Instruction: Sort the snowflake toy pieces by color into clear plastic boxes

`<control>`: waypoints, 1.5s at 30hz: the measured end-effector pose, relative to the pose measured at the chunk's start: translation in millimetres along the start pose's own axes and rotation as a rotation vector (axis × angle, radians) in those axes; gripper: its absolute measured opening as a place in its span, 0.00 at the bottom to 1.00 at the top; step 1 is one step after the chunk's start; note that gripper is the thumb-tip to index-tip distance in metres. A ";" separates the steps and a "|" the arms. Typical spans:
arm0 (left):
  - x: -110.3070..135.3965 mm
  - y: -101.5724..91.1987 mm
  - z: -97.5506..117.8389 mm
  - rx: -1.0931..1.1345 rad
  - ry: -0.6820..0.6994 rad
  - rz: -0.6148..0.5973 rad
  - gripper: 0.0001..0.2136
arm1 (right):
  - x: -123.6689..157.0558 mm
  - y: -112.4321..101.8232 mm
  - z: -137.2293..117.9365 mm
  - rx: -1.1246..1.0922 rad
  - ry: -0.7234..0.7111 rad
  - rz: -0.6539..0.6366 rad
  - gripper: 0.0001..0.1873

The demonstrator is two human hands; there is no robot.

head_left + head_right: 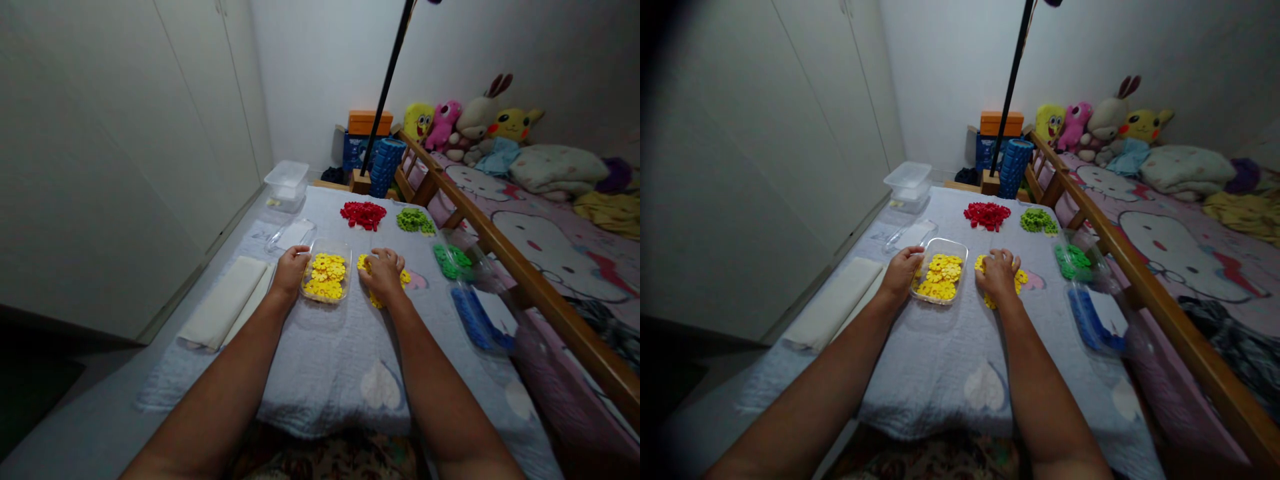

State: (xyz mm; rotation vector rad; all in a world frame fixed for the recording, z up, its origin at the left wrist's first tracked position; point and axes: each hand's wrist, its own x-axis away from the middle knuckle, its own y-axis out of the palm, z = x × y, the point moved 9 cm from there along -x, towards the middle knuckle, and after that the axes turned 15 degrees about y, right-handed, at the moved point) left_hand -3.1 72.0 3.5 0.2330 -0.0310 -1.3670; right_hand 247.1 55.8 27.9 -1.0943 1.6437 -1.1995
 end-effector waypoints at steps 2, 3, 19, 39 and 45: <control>-0.3 -0.1 -1.5 0.002 -0.006 -0.001 0.19 | 1.4 0.6 -3.3 -0.029 -0.025 0.004 0.15; -0.7 -0.3 -2.1 0.001 -0.005 -0.001 0.19 | 2.0 0.6 -4.7 -0.045 -0.035 0.013 0.15; -1.9 0.1 -2.3 -0.004 0.001 -0.005 0.20 | 18.8 -54.1 -8.7 -0.536 -0.111 0.379 0.11; -2.6 -0.1 -3.5 0.005 0.003 -0.008 0.20 | 37.3 -15.7 -62.7 -0.414 -0.252 0.037 0.10; -1.5 1.2 -4.3 0.023 -0.006 -0.017 0.20 | 16.7 -24.9 -22.9 -0.388 -0.120 0.155 0.15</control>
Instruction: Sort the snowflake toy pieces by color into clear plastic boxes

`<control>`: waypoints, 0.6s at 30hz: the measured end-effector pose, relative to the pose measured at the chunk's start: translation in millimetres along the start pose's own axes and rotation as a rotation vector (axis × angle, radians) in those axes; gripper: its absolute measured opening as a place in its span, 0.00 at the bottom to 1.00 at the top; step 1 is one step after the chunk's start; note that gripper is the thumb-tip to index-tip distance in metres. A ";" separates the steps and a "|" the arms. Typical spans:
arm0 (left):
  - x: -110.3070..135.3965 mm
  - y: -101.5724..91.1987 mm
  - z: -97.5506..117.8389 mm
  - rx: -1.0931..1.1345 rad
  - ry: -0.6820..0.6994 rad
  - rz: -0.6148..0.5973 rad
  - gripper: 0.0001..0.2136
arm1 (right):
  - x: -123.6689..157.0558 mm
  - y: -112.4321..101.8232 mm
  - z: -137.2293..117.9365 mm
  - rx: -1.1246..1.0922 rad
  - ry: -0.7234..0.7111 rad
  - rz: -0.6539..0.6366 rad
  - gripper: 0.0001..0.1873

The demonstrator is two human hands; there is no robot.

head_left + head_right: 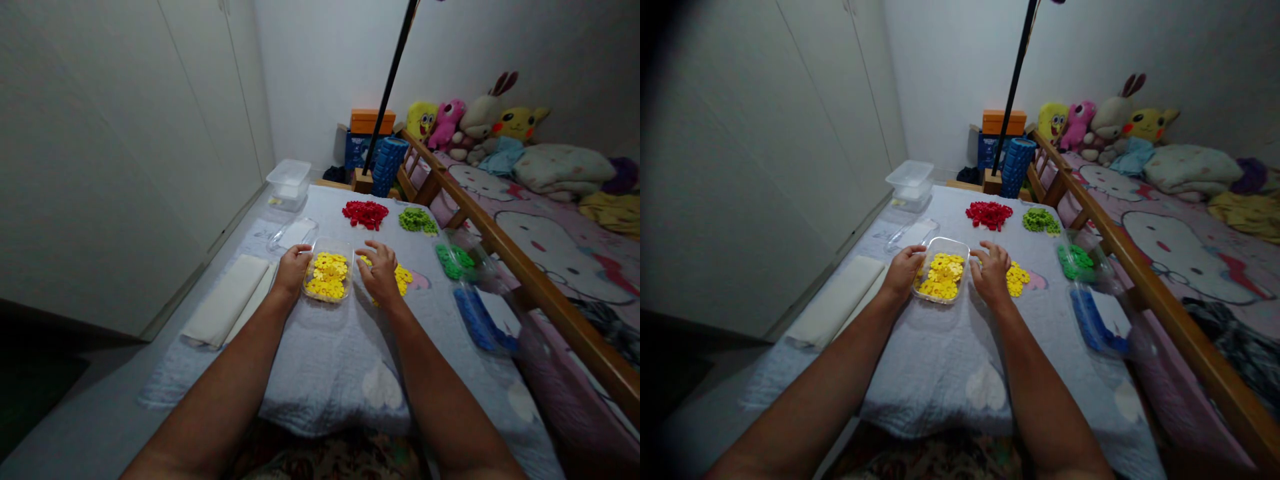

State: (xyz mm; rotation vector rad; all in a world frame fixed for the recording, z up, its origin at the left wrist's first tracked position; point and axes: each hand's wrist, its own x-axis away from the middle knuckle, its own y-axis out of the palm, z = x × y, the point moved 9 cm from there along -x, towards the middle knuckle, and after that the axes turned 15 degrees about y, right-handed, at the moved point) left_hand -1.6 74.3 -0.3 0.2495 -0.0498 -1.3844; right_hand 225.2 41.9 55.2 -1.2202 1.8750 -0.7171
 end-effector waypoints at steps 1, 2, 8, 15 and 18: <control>0.4 0.2 0.3 0.001 -0.001 0.000 0.20 | -3.7 -3.7 8.4 0.020 0.031 0.023 0.16; 0.7 0.3 0.7 -0.002 -0.001 0.000 0.20 | -7.1 -6.9 16.5 0.041 0.063 0.044 0.16; 1.2 -1.0 4.0 -0.034 0.012 0.007 0.19 | -16.5 -11.9 46.9 0.206 0.219 0.082 0.17; 0.7 -0.2 1.8 -0.014 -0.002 0.012 0.20 | -12.1 1.1 53.9 0.440 0.261 -0.049 0.15; 0.9 0.2 1.9 -0.007 -0.001 0.010 0.20 | -11.1 2.8 52.5 0.440 0.251 -0.063 0.14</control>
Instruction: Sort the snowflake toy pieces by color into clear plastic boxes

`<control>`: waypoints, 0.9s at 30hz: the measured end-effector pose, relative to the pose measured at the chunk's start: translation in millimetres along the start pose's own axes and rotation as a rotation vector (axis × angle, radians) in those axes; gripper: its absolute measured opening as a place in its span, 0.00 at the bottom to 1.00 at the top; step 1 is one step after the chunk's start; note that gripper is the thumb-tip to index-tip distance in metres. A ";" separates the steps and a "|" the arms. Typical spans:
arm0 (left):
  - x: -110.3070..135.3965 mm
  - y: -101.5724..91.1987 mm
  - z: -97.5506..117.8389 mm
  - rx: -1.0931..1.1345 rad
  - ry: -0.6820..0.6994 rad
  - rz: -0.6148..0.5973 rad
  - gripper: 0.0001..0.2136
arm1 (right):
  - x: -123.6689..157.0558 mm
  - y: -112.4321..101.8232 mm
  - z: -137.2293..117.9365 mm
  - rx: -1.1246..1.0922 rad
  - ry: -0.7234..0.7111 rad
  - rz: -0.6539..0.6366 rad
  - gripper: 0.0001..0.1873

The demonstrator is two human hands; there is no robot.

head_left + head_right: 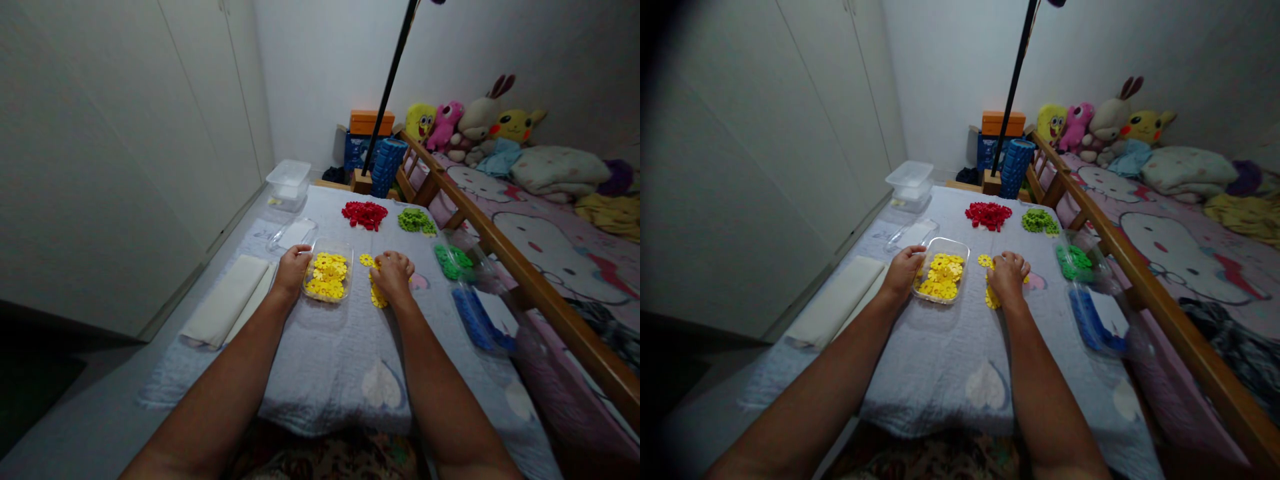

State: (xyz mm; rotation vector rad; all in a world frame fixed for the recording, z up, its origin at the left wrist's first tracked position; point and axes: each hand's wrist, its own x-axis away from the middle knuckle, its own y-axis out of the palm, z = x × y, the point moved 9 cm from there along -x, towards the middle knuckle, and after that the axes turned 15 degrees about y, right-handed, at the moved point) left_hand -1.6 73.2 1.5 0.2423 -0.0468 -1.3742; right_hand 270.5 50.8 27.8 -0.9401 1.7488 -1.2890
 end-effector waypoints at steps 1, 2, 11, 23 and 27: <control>-0.1 -0.1 -0.1 -0.001 0.001 0.000 0.20 | 0.2 -0.4 -0.6 -0.006 -0.005 0.004 0.14; -0.3 -0.3 -0.3 -0.004 0.001 -0.001 0.20 | 0.2 -0.9 -0.9 -0.011 -0.009 0.008 0.15; -2.5 -2.2 -2.8 -0.029 0.024 -0.009 0.20 | -2.0 -1.8 3.0 0.010 0.037 -0.004 0.15; -0.5 -0.6 -0.2 -0.014 0.005 0.000 0.19 | -5.8 -4.9 2.5 -0.028 0.017 0.036 0.15; 0.1 -0.5 0.6 -0.008 0.007 0.005 0.19 | -4.0 -6.6 3.2 -0.005 0.031 0.048 0.17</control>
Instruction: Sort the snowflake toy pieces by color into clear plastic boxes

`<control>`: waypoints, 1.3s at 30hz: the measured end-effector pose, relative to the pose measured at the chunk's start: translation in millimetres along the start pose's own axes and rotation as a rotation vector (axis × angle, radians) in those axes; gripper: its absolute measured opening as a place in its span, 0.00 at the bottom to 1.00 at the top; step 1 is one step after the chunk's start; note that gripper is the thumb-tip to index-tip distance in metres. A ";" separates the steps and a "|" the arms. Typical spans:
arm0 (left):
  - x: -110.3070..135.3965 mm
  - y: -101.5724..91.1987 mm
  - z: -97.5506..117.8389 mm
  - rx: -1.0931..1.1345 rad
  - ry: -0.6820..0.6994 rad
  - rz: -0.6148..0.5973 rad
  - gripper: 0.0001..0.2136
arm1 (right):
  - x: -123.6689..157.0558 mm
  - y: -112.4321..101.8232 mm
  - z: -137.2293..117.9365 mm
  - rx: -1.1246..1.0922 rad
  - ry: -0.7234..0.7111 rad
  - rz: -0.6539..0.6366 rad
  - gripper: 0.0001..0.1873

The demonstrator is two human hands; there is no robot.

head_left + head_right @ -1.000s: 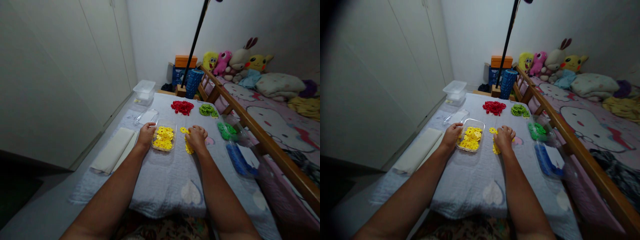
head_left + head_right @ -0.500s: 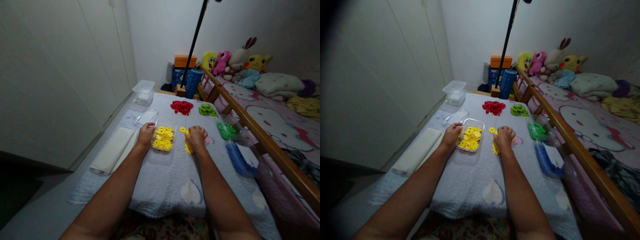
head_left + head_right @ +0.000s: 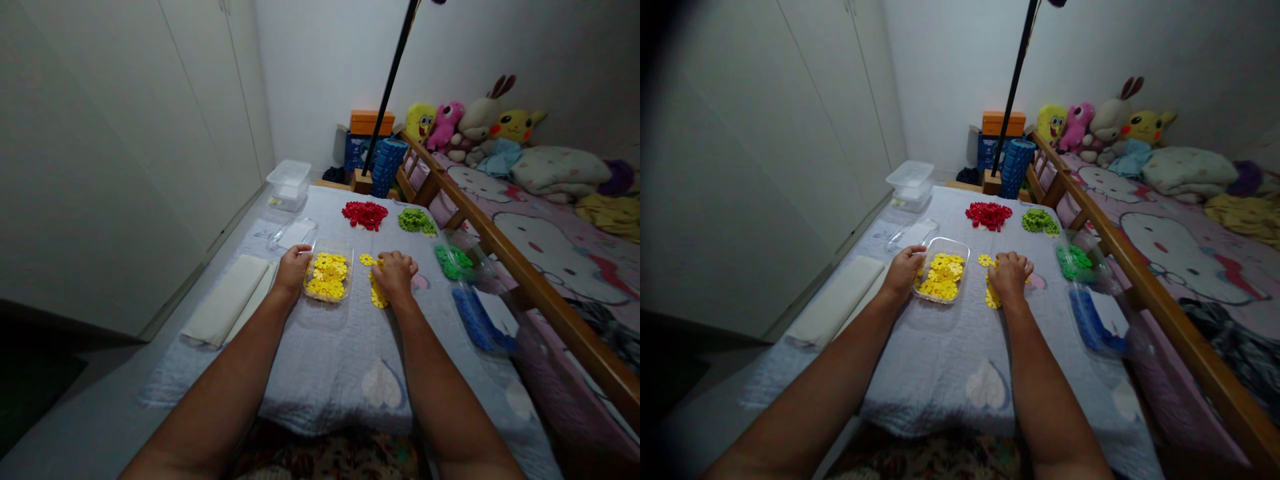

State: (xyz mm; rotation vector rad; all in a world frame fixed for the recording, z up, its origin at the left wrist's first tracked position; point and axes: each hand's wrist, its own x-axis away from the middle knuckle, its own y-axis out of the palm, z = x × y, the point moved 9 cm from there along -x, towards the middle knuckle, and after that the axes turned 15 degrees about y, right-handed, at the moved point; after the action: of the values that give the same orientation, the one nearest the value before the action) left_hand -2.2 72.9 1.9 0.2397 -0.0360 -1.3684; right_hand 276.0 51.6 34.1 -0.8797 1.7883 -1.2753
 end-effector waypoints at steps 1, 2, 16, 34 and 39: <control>0.1 -0.1 0.5 -0.001 0.002 0.001 0.19 | 0.6 0.6 0.2 0.017 0.006 -0.007 0.18; 0.1 -0.2 1.1 -0.003 0.005 0.002 0.19 | 1.1 1.8 0.4 0.037 0.012 -0.019 0.18; -1.0 -0.6 -1.5 -0.004 -0.007 -0.004 0.20 | 2.2 -0.9 -0.7 -0.028 0.007 -0.018 0.19; -1.1 -1.0 -0.9 0.001 0.002 -0.003 0.19 | -3.8 -6.8 10.4 -0.054 0.086 -0.053 0.18; -1.5 -0.9 -3.1 0.004 -0.006 -0.004 0.21 | -10.0 -13.0 7.2 -0.433 -0.011 -0.070 0.13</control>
State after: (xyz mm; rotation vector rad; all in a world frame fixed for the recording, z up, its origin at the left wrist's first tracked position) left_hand -2.9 74.7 -1.2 0.2389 -0.0431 -1.3733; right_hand 288.4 53.6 46.9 -1.1892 2.0795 -0.9325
